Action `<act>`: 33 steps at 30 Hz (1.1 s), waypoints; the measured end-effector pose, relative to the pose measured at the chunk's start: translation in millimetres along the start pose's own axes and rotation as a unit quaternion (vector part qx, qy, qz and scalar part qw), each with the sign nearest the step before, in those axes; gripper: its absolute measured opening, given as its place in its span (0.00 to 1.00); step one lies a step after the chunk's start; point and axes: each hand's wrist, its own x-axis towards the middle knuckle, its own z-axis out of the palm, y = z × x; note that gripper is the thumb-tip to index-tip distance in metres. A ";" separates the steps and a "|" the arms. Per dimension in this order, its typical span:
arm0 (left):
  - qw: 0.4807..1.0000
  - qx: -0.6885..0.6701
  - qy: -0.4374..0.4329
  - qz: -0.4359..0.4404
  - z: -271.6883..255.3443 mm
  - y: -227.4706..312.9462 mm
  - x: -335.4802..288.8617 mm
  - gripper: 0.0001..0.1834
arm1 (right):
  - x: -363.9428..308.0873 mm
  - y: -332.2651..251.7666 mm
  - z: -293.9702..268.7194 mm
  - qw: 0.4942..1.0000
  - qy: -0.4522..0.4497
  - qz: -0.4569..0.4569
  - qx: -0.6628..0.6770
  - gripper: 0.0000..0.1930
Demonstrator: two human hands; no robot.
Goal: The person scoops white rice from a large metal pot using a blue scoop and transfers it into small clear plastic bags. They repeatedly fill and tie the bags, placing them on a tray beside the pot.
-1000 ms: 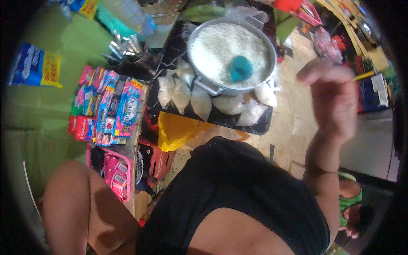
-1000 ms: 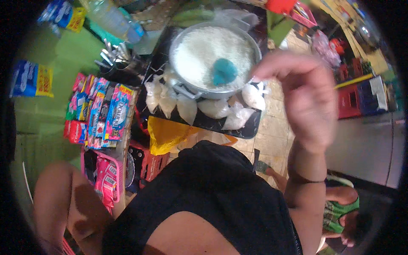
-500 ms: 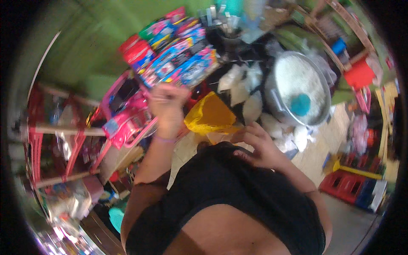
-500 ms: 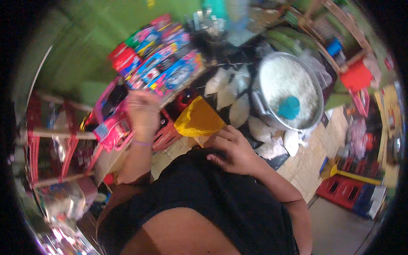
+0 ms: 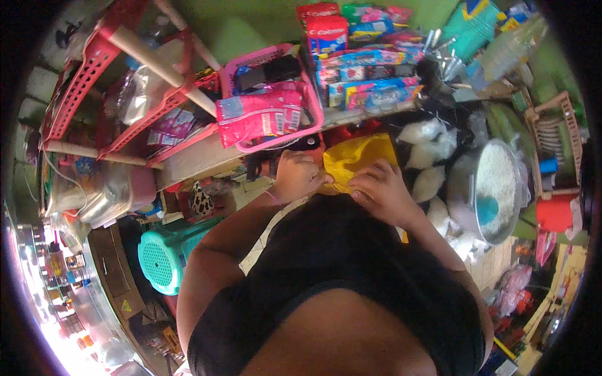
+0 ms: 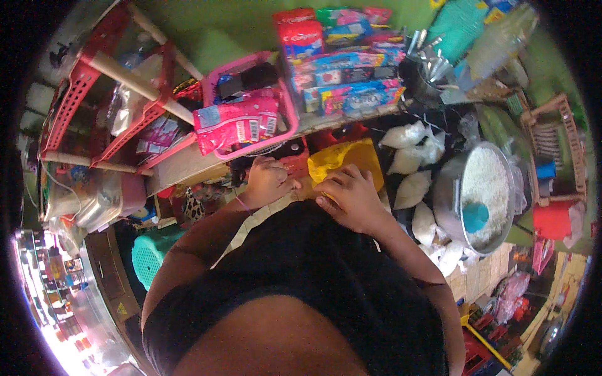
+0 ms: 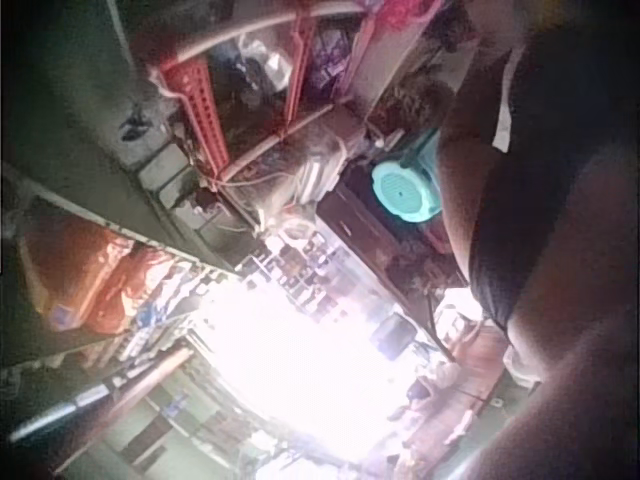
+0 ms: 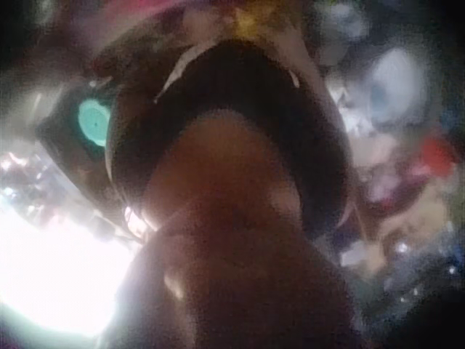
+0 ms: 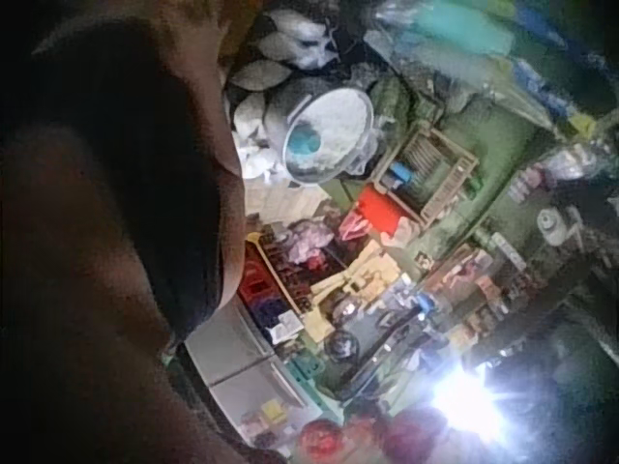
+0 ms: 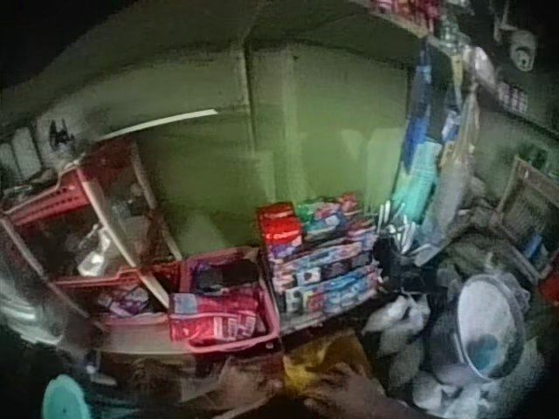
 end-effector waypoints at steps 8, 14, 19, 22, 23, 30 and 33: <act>0.993 0.002 0.116 0.038 -27.4 -12.2 -20.8 0.16 | 7.5 3.4 24.5 0.999 -0.031 0.030 -0.005 0.10; 0.827 0.180 0.518 -0.120 -151.1 -60.5 -16.6 0.09 | -2.2 16.0 35.9 0.996 0.036 0.087 0.003 0.10; 0.835 0.270 0.405 -0.257 -251.8 -129.7 -40.6 0.14 | 25.9 20.4 15.2 0.999 0.016 0.004 0.032 0.10; 0.898 0.257 0.251 -0.255 -259.6 -154.2 -50.9 0.20 | 62.0 11.6 -13.3 0.995 -0.029 -0.101 0.000 0.10; 0.889 0.234 0.244 -0.309 -259.9 -153.1 -47.3 0.20 | 73.1 5.4 -22.6 0.991 -0.038 -0.127 -0.017 0.10; 0.844 0.256 0.338 -0.330 -247.4 -154.6 -49.3 0.12 | 132.0 -44.0 -52.3 0.972 -0.063 -0.227 -0.011 0.09; 0.819 0.327 0.383 -0.273 -245.4 -162.5 -48.9 0.13 | 148.7 -57.5 -53.6 0.958 -0.081 -0.275 -0.014 0.09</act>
